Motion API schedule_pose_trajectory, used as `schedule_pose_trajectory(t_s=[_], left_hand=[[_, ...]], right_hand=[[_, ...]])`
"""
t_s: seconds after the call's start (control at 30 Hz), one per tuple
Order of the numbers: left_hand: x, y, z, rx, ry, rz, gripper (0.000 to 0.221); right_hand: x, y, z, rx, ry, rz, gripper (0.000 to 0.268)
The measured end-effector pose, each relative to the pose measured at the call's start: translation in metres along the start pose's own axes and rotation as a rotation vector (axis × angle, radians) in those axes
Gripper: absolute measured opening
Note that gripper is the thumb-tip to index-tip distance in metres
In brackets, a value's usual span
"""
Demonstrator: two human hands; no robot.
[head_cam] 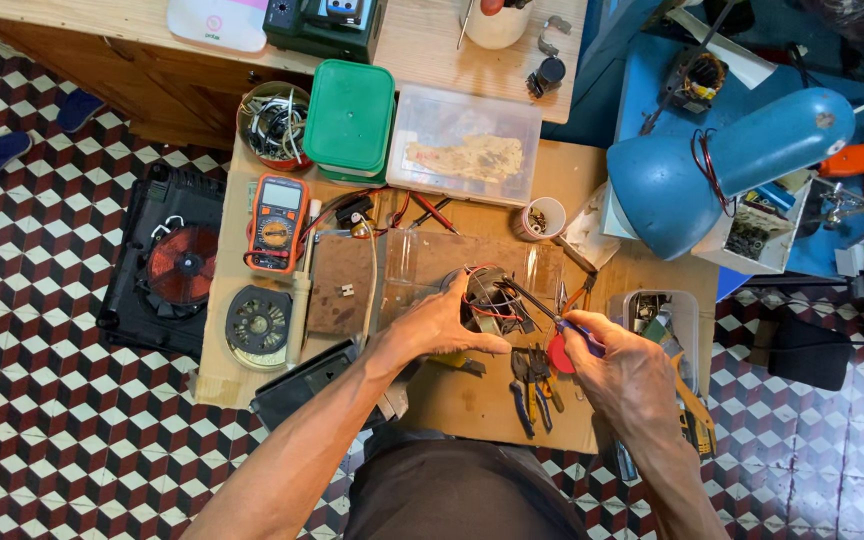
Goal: The person disassembles a small motor, removes a metal fan blade, and reassembles the unit using a cordless drill and screwdriver. They manipulate wires and fasteners while working at a cluttered workbench.
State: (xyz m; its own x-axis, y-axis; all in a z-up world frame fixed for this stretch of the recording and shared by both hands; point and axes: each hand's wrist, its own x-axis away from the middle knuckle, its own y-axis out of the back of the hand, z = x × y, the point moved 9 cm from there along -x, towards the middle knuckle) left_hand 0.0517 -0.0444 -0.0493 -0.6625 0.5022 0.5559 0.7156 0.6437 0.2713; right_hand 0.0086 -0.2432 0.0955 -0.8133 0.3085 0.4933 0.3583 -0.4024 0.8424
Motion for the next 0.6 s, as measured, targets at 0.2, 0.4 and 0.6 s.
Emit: schedule_pose_trajectory(t_s=[0.2, 0.4, 0.6], left_hand=[[-0.007, -0.007, 0.009, -0.006, 0.036, 0.006, 0.156], [-0.009, -0.015, 0.019, 0.012, 0.116, 0.067, 0.163], [-0.037, -0.026, 0.029, -0.038, 0.007, 0.075, 0.167]], right_hand=[[0.015, 0.024, 0.041, 0.022, 0.453, -0.292, 0.029], [0.016, 0.014, 0.073, 0.385, 0.625, -0.204, 0.023], [-0.026, 0.014, 0.079, 0.497, 0.336, 0.088, 0.037]])
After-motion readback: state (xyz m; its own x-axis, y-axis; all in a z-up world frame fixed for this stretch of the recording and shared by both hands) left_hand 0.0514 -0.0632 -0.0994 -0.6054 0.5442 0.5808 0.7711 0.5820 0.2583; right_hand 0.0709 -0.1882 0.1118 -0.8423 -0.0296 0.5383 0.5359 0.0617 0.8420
